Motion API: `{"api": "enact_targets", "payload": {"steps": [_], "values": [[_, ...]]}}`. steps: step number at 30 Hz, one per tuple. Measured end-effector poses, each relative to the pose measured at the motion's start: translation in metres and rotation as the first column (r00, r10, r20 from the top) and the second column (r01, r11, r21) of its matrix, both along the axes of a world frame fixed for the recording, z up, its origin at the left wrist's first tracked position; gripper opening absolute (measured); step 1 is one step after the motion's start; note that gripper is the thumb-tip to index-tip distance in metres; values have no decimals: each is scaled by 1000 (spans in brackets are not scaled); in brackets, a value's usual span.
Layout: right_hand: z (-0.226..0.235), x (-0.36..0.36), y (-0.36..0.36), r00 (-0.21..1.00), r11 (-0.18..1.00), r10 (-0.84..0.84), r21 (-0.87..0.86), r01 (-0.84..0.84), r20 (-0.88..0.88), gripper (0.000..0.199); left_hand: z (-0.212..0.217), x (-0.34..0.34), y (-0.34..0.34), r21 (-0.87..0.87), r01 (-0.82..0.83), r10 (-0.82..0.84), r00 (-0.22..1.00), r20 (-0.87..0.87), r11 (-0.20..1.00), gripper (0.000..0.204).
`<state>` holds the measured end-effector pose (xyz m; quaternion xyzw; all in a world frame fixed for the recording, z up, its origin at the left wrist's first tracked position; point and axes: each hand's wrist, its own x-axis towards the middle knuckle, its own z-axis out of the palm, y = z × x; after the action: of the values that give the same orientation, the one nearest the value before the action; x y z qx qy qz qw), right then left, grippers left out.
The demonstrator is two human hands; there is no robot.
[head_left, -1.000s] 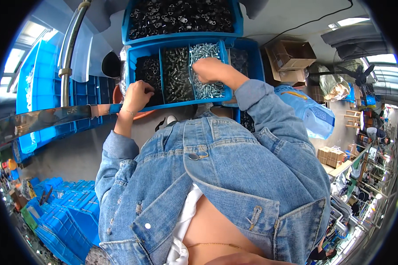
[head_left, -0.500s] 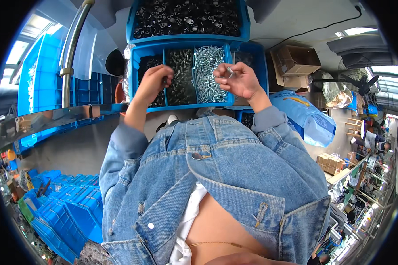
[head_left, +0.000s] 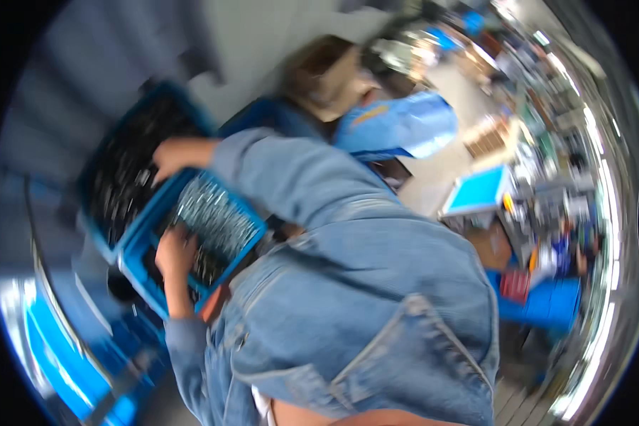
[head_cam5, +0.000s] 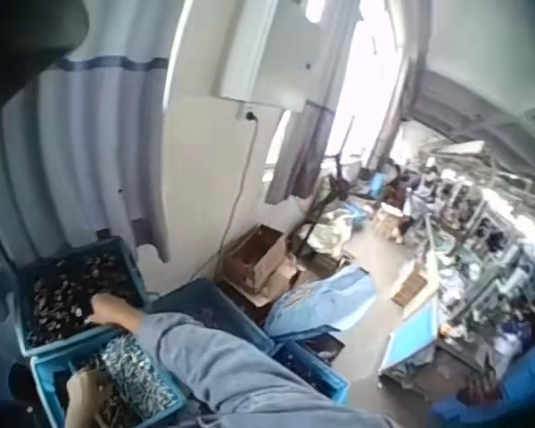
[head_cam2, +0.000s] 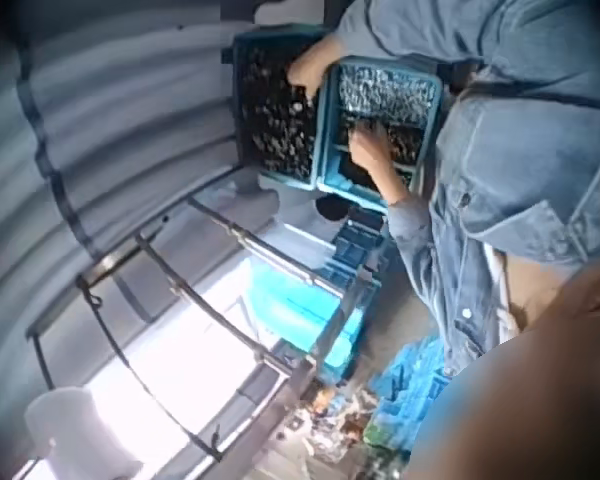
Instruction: Sorting small black industrial components between plastic bins at a workstation.
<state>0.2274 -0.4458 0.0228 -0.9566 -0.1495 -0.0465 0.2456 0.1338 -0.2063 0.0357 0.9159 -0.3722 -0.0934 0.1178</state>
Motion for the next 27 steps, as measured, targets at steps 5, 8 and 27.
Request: {"api": "enact_targets", "payload": {"steps": [5, 8, 27], "values": [[14, -29, 15, 963, 937, -268, 231, 262, -8, 39, -7, 1, 13, -101, 9, -8, 1000, 5, 995, 22], [47, -68, 27, 814, 419, -144, 711, 565, -562, 40, 9, 7, 29, -246, -58, 13, 983, -181, 968, 18], [-54, -221, 94, 783, -579, 510, 532, 618, -355, 15, 76, -59, -17, -370, 492, -552, 830, -72, 788, 29]]}}
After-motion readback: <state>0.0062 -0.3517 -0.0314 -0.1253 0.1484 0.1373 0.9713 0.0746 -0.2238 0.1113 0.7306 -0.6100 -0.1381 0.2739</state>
